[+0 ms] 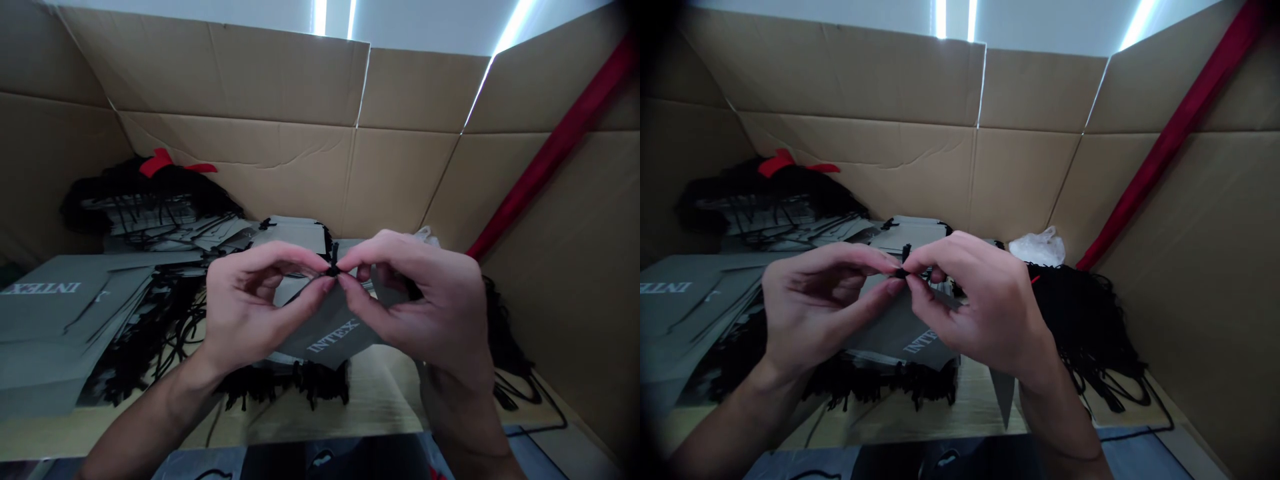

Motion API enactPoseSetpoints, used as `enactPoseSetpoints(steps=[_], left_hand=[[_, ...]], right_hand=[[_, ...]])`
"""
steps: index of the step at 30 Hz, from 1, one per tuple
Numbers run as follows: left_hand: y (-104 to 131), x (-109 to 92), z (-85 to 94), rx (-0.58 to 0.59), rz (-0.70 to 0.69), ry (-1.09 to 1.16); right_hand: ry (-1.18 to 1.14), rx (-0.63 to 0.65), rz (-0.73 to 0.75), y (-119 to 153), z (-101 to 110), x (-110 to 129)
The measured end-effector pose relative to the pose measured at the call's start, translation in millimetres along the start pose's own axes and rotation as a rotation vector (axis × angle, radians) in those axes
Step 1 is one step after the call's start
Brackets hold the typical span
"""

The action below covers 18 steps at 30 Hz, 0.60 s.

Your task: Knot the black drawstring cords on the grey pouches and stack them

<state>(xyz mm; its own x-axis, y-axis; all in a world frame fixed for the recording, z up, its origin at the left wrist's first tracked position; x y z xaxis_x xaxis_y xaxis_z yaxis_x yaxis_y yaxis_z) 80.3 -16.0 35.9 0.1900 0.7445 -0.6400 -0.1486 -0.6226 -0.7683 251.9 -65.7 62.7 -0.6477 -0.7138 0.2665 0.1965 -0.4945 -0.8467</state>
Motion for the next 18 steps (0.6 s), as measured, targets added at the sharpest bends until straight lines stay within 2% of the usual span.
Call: enactPoseSetpoints(steps=[4, 8, 13, 18], left_hand=[[-1, -7, -0.2, 0.047, -0.072, -0.009], [-4, -12, 1.6, 0.147, -0.146, -0.076], [3, -21, 5.0, 0.194, -0.295, -0.295], [13, -34, 2.2, 0.205, -0.496, -0.541]], right_hand=[[-0.034, 0.004, -0.002, 0, -1, -3], [-0.116, 0.014, -0.067, 0, -2, -11], [-0.166, 0.046, -0.119, -2, -6, -15], [-0.153, 0.078, -0.090, -4, -8, -10]])
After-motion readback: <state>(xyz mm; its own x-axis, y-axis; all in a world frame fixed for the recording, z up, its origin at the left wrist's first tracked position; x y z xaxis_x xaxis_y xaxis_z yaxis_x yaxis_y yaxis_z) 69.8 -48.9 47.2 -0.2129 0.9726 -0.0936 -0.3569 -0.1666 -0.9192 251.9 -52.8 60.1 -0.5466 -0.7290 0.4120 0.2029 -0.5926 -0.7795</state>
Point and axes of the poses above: each hand's wrist, its own y-axis away from the middle knuckle, its own z-axis out of the back of the hand, x = y × z, the point moved 8 cm from there along -y, towards the middle knuckle, and after that the axes turned 6 degrees about y, right-handed, at the moved point
